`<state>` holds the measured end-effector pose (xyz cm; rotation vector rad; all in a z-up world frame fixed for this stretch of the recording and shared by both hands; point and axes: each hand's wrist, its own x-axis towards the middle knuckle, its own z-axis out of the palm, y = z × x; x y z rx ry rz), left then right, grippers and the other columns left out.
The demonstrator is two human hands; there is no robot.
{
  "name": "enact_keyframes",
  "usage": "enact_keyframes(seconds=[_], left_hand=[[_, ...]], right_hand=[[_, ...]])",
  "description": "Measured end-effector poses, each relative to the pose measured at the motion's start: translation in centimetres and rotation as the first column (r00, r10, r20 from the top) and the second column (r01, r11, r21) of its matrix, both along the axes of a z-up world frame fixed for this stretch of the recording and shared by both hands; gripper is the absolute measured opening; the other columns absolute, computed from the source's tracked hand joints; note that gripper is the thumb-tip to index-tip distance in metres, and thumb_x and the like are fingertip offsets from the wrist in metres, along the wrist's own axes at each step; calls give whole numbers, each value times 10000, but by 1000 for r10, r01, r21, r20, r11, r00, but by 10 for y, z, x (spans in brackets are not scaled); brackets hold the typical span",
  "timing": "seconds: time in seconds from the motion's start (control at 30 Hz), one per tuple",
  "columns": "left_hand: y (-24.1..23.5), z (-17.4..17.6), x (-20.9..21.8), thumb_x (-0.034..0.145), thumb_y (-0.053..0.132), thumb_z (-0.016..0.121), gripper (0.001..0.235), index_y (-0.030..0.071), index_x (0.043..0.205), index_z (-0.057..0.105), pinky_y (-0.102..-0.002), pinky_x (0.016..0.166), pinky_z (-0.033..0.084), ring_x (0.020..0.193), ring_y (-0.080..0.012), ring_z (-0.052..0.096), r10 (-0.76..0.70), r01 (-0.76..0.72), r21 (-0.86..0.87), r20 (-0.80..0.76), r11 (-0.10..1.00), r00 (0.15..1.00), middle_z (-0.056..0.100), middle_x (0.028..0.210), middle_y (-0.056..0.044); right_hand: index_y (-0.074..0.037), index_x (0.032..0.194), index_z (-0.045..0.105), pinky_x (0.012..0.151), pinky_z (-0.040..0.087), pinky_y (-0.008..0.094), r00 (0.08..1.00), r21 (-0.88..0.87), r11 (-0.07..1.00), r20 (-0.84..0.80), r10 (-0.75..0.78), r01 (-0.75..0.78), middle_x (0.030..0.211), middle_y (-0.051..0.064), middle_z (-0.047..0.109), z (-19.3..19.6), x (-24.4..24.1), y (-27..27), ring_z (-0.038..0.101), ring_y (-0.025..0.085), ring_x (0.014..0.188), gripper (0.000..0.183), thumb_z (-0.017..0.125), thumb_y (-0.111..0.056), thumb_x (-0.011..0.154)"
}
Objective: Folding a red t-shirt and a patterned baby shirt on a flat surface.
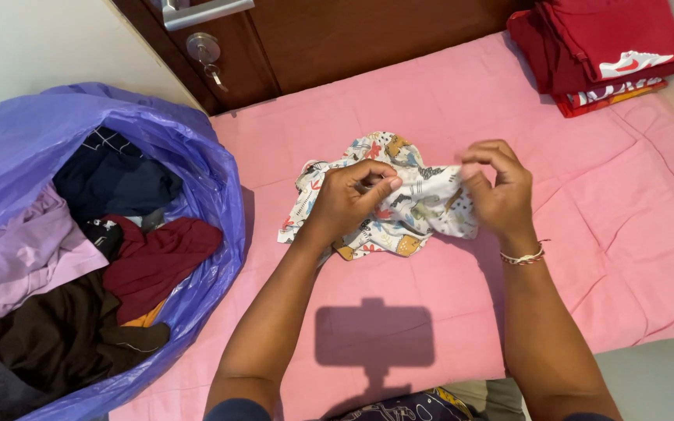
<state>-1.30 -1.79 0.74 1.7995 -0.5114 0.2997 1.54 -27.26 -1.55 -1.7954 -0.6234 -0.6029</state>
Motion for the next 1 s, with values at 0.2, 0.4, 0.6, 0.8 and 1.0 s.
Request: enact_keyframes(seconds=[0.2, 0.4, 0.6, 0.8, 1.0], left_hand=[[-12, 23, -10, 987, 156, 711, 70, 118, 1018, 761, -294, 567, 545, 594, -163, 627, -123, 124, -33, 17, 992, 992, 713, 701, -87], [15, 54, -8, 857, 121, 839, 788, 201, 1539, 451, -594, 1100, 386, 1092, -396, 690, -41, 135, 398, -235, 907, 971, 725, 1146, -262], [51, 29, 9, 761, 99, 894, 452, 175, 1178, 735, -515, 1076, 204, 966, -228, 642, 148, -156, 491, 54, 857, 987, 765, 907, -52], [59, 32, 10, 906, 124, 788, 166, 57, 1026, 694, -226, 546, 597, 618, -127, 640, -31, 45, 62, -213, 997, 976, 608, 995, -38], [47, 33, 8, 913, 16, 762, 139, 73, 967, 647, -208, 531, 605, 636, -96, 598, -100, 68, -118, -284, 991, 954, 660, 888, -47]], right_hand=[[-44, 1022, 770, 1001, 464, 461, 987, -108, 981, -46, 155, -159, 1030, 125, 764, -10, -11, 29, 715, 342, 1048, 187, 814, -175, 897], [62, 965, 688, 916, 497, 416, 978, 253, 953, -77, 194, -170, 978, 210, 686, -1, -12, 16, 646, 295, 962, 64, 675, 13, 1003], [69, 1014, 700, 965, 486, 424, 994, 221, 971, -30, 106, -96, 1065, 256, 660, 1, 1, -25, 645, 330, 1030, 42, 703, 31, 995], [15, 1104, 666, 882, 492, 271, 982, 340, 940, -183, 57, 9, 1046, 137, 630, -7, 3, -38, 601, 199, 982, 169, 744, -80, 988], [-58, 1058, 625, 827, 530, 242, 956, 508, 861, -248, 158, -11, 1056, 106, 638, -19, 8, -51, 633, 170, 933, 206, 769, -35, 913]])
